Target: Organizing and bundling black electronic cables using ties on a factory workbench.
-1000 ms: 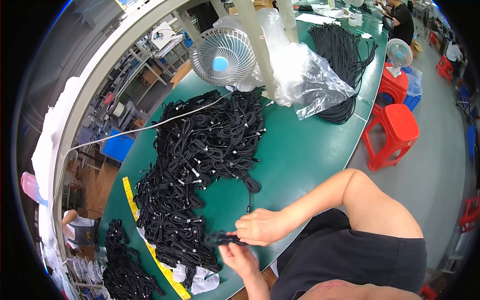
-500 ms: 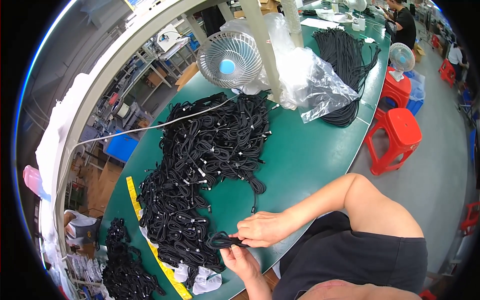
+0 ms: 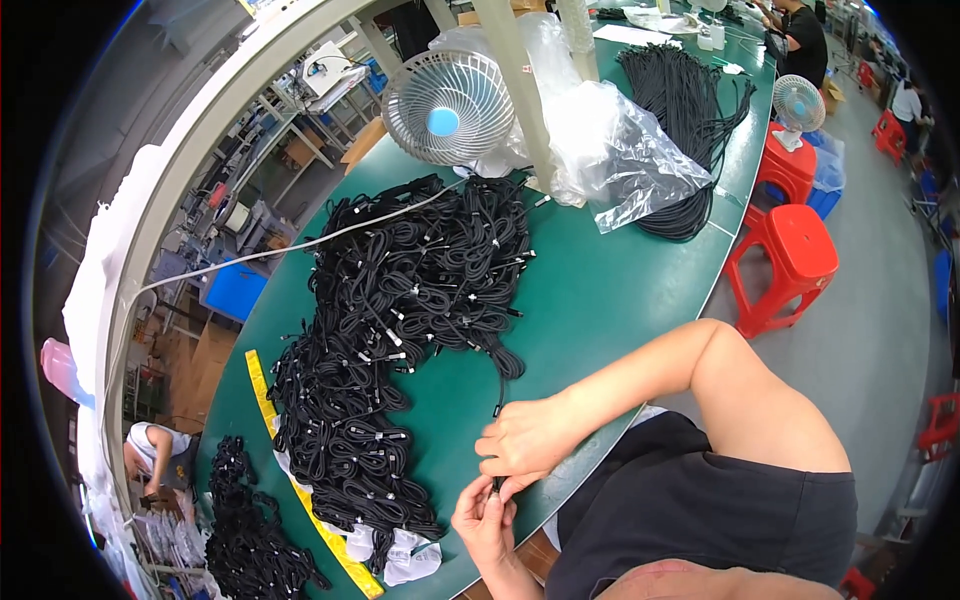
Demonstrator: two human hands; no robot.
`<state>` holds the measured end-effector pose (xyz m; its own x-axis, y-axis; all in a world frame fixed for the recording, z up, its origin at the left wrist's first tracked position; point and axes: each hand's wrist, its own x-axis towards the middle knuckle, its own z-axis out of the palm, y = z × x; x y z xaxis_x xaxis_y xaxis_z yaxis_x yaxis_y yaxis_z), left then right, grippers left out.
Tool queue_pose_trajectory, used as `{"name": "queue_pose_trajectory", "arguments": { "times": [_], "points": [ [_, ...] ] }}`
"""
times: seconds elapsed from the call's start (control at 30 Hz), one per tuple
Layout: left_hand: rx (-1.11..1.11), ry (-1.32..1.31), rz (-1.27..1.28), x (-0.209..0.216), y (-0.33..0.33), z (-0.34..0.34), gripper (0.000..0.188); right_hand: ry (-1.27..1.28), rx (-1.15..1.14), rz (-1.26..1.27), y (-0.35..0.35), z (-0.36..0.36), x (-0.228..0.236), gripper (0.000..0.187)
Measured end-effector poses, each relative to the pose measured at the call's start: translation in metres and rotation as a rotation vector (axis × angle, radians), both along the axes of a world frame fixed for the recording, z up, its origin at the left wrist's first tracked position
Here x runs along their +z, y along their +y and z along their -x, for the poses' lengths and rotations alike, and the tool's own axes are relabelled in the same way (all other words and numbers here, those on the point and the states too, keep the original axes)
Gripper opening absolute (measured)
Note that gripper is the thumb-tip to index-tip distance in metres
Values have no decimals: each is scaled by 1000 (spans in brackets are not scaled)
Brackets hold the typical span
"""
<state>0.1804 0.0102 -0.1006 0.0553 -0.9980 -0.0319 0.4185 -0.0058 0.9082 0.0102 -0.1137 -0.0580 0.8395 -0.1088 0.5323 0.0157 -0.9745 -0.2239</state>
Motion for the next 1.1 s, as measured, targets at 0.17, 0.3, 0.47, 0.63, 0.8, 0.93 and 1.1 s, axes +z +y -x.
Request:
{"name": "queue_pose_trajectory", "arguments": {
  "times": [0.17, 0.3, 0.47, 0.63, 0.8, 0.93, 1.1],
  "points": [
    [165, 361, 207, 15, -12, 16, 53, -229, -142, -114, 12, -12, -6, 33],
    [274, 303, 192, 8, -9, 16, 44, -262, -141, 25, 14, -11, 9, 37],
    [182, 85, 157, 10, 3, 4, 41, -87, 81, -385, 9, -2, 1, 27],
    [320, -217, 116, 13, 9, -12, 30, 2, -17, -327, 6, -1, -4, 17],
    [199, -166, 107, 16, -12, 11, 29, -65, -6, -200, 13, -2, 4, 13],
    [228, -20, 182, 20, -13, -7, 37, -65, -85, -207, 11, 0, 13, 14],
    [170, -97, 89, 4, -7, 4, 37, -28, -13, -342, 18, -11, 5, 16]
  ]
}}
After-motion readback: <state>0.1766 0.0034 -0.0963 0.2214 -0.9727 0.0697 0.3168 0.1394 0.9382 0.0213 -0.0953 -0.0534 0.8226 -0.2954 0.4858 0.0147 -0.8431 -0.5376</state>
